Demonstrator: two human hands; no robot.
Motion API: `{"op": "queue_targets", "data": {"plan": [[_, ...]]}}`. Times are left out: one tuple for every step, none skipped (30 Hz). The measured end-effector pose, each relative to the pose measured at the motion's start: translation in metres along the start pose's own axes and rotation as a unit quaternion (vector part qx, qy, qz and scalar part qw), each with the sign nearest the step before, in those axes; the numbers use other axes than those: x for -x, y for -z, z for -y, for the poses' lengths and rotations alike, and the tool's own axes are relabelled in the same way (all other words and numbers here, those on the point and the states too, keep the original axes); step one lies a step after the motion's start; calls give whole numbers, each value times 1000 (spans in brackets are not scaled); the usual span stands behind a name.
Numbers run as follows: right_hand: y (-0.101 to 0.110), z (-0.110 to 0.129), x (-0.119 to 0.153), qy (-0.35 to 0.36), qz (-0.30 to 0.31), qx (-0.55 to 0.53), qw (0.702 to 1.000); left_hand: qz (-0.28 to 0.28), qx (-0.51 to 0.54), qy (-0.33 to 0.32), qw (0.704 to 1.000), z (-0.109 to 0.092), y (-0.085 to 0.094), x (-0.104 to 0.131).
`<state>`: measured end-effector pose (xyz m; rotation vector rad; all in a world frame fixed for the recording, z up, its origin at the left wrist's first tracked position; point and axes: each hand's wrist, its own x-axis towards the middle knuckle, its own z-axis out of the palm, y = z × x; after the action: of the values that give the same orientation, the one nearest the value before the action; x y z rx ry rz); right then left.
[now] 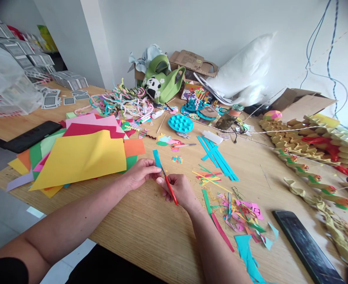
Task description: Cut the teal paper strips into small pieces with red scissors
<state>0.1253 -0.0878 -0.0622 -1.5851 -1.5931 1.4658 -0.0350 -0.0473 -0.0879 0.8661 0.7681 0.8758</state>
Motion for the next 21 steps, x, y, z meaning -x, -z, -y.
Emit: {"op": "queue_targets", "data": {"plan": [[0,0,0,2,0,0,1000,7,2,0,1000,1,0,0],[0,-1,0,3,0,1,1000,13,4,0,1000,1,0,0],[0,-1,0,4,-1,1,1000,15,5,-1,1000,1,1,0],[0,-1,0,4,-1,1,1000,14,5,0,1000,1,1,0],[0,-1,-1,3,-2,1,1000,12,4,2,1000,1,1,0],[0,-1,-1,3,-2,0,1000,9,3,4,1000,1,1,0],[0,-2,-1,2,-2,-1,1000,6,3,6,1000,1,1,0],[-1,-2,-2,1,-2,-1,1000,3,4,8,1000,0,1,0],[-1,-2,-2,0,-2,-1,1000,3,5,10,1000,0,1,0],[-1,-2,-2,-1,-2,-2,1000,3,6,10,1000,-1,0,1],[0,-1,-2,-2,0,-2,1000,4,5,10,1000,-2,0,1],[0,-1,-2,-1,2,-4,1000,5,4,10,1000,-2,0,1],[0,-1,-1,0,4,-4,1000,5,2,10,1000,-3,0,1],[0,0,-1,1,6,-5,1000,4,0,11,1000,-3,-1,2],[0,1,0,1,6,-4,1000,3,-2,11,1000,-4,-1,2],[1,2,1,0,6,-3,1000,1,-4,13,1000,-4,-1,2],[1,3,1,-3,6,-1,1000,0,-5,14,1000,-4,-1,2],[1,3,1,-6,5,1,1000,-1,-5,15,1000,-4,0,2],[1,4,2,-9,4,3,1000,-2,-5,16,1000,-4,0,2],[1,5,2,-11,4,5,1000,-4,-3,17,1000,-4,0,1],[1,5,2,-12,4,6,1000,-6,1,18,1000,-4,0,1]]}}
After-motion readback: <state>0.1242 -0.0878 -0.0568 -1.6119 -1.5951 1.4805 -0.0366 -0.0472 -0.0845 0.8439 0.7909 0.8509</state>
